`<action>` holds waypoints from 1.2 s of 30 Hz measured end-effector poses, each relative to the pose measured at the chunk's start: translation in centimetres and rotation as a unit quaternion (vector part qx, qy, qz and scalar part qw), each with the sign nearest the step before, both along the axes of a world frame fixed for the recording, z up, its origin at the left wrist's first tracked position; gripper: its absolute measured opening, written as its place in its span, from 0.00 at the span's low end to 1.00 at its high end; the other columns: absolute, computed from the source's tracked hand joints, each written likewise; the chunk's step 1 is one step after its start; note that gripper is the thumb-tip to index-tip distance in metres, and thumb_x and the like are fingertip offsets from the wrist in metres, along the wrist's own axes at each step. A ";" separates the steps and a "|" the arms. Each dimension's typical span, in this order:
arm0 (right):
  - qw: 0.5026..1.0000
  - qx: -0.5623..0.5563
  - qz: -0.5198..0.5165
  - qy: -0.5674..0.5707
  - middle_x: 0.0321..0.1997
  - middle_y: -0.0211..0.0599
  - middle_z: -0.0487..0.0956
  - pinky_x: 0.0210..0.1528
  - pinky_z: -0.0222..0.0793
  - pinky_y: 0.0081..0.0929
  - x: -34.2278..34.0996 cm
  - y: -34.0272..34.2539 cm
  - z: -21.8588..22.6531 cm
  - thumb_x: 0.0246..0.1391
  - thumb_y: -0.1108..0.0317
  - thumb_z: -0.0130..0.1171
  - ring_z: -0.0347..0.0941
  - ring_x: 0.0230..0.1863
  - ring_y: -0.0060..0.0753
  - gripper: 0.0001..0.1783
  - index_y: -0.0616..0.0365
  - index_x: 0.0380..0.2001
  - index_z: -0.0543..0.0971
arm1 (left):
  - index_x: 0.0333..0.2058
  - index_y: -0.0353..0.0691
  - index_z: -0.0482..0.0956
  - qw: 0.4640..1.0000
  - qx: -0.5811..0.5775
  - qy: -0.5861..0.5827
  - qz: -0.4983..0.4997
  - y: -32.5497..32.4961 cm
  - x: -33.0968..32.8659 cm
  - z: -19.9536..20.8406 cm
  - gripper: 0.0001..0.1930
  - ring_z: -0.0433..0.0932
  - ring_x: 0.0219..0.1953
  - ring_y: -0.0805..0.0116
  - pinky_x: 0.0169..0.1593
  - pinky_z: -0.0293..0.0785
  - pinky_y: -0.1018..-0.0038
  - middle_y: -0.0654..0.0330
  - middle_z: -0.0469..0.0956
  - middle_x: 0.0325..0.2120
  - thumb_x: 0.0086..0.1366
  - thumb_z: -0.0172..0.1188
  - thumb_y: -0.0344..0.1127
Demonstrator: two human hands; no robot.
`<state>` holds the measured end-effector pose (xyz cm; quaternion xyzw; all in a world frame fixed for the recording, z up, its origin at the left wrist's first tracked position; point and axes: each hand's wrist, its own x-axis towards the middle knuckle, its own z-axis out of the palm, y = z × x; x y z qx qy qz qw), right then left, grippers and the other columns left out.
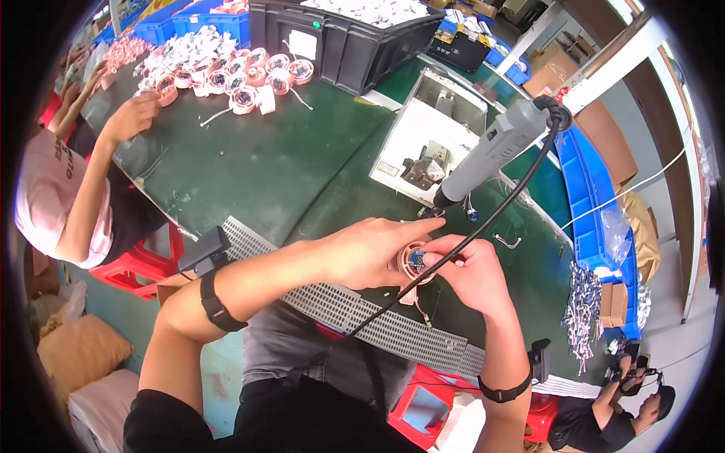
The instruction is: Assembling internal parts of a small electronic device using an electric screwdriver and hand manipulation.
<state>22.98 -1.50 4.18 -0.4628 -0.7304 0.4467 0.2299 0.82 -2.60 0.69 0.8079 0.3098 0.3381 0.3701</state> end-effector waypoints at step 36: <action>0.993 0.074 -0.019 -0.093 0.39 0.37 0.77 0.44 0.72 0.29 1.1 1.7 -0.1 0.43 0.65 0.74 0.76 0.40 0.34 0.14 0.60 0.27 0.80 | 0.44 0.38 0.78 0.973 0.224 0.022 0.041 -0.3 0.4 -1.2 0.20 0.83 0.41 0.50 0.41 0.82 0.63 0.49 0.80 0.47 0.51 0.70 0.33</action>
